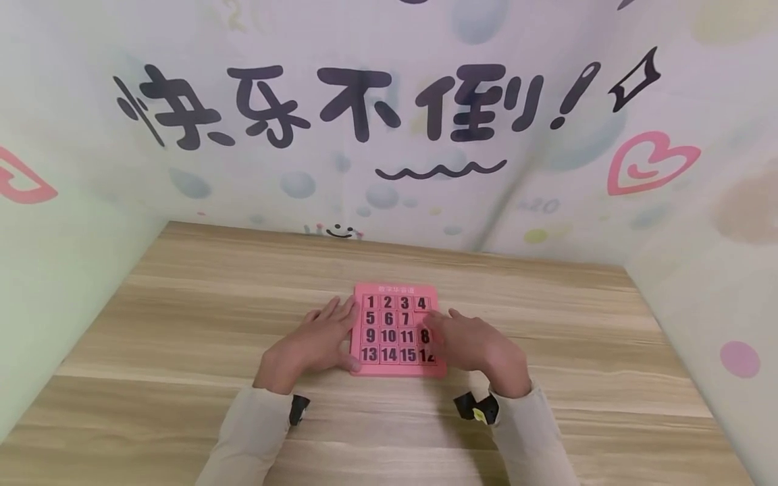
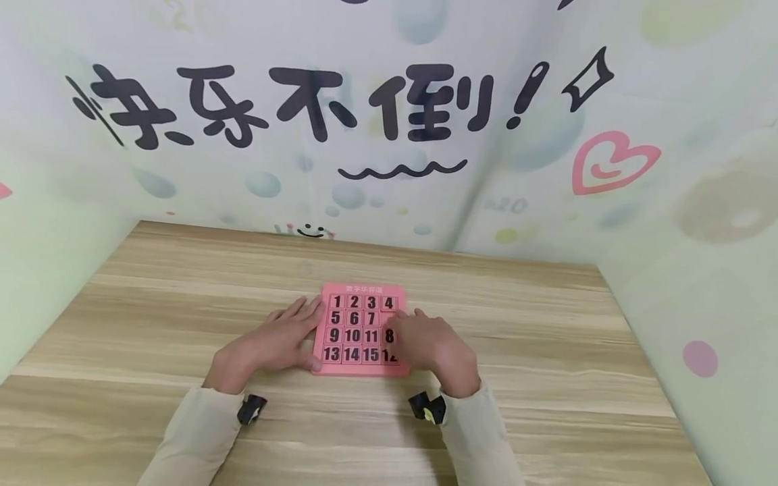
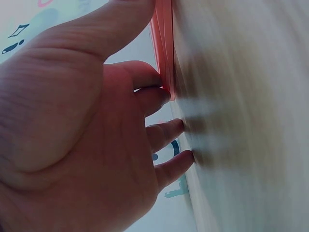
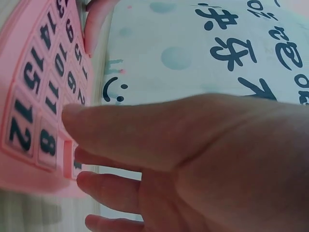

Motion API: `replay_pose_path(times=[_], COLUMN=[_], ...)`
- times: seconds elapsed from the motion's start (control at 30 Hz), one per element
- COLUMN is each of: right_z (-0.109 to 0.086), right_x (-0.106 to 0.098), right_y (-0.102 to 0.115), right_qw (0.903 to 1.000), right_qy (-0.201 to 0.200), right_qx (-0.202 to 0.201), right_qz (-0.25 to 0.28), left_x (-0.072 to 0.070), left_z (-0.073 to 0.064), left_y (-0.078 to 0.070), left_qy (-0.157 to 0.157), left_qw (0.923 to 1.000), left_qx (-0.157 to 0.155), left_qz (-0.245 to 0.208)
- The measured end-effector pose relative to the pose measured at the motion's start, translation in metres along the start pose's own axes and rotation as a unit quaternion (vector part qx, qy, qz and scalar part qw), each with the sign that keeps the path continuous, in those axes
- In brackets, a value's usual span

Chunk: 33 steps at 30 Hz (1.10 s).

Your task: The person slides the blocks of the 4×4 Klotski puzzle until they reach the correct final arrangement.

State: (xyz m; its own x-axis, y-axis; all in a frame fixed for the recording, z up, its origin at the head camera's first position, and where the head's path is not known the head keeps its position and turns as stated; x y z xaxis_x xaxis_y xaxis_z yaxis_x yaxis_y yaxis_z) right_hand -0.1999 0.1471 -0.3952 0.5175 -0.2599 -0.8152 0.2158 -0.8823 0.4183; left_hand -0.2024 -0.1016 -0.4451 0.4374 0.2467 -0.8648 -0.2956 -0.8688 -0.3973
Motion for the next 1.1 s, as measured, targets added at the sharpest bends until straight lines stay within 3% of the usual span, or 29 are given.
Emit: replay_pose_path(times=[0.47, 1.1], right_z=[-0.020, -0.019], right_x=[0.012, 0.021], right_y=[-0.008, 0.003], right_qw=[0.9981, 0.9983], right_qy=[0.000, 0.008], right_qx=[-0.048, -0.026], right_qz=[-0.038, -0.051], left_x=[-0.003, 0.000], left_z=[0.001, 0.001], left_y=[-0.003, 0.000], left_qy=[0.004, 0.001], left_qw=[1.0000, 1.0000], left_qx=[0.003, 0.003], left_qz=[0.000, 0.000])
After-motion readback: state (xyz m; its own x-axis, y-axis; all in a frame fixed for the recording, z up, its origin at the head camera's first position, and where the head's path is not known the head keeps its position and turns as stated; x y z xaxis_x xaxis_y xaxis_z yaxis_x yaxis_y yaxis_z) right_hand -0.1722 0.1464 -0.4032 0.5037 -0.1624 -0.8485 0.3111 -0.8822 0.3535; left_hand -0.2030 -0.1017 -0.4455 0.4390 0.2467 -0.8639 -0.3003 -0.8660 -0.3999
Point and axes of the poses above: each hand's wrist, its own z-axis towards the middle knuckle, its own x-axis out of the palm, y = z × x, the point moved 2 cm from there along z, towards the middle knuckle, and after that the axes turned 9 degrees about z, right-handed, at the moved point
